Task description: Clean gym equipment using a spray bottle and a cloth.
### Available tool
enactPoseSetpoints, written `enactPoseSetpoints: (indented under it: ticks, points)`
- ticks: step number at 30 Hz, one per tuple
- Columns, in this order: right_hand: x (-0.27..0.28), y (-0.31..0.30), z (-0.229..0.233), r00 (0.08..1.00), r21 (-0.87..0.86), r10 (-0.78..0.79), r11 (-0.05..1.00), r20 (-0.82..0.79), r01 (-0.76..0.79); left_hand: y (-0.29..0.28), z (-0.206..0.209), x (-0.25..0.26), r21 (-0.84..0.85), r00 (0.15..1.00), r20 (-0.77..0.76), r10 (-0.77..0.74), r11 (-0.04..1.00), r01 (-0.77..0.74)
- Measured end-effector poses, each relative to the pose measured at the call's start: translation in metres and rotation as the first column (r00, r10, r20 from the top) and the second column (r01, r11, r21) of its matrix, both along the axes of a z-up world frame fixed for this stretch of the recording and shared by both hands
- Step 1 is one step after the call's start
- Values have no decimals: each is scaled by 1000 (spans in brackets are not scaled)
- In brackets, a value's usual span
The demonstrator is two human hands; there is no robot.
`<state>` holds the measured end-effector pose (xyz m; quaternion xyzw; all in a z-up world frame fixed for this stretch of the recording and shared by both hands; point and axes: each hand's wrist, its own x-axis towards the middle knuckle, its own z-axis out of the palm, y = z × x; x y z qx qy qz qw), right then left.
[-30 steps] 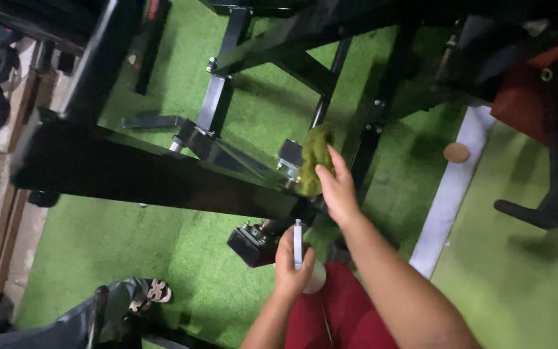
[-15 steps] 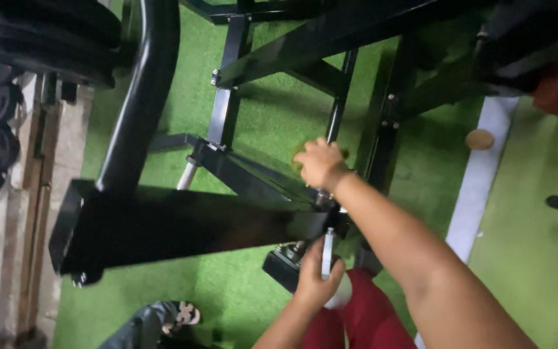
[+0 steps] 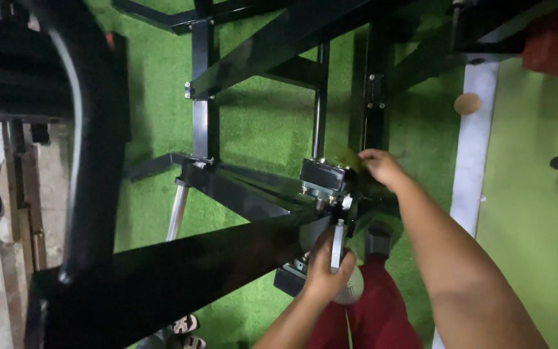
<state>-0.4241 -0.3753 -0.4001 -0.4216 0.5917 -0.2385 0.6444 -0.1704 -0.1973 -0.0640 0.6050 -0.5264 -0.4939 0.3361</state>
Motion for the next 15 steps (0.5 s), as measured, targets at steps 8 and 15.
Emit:
enactPoseSetpoints:
  ticks: [8, 15]
  points:
    - [43, -17, 23, 993, -176, 118, 977, -18, -119, 9, -31, 6, -76, 989, 139, -57, 995, 68]
    - [24, 88, -44, 886, -47, -446, 890, 126, 454, 2, -22, 9, 178, 982, 42, -186, 968, 176]
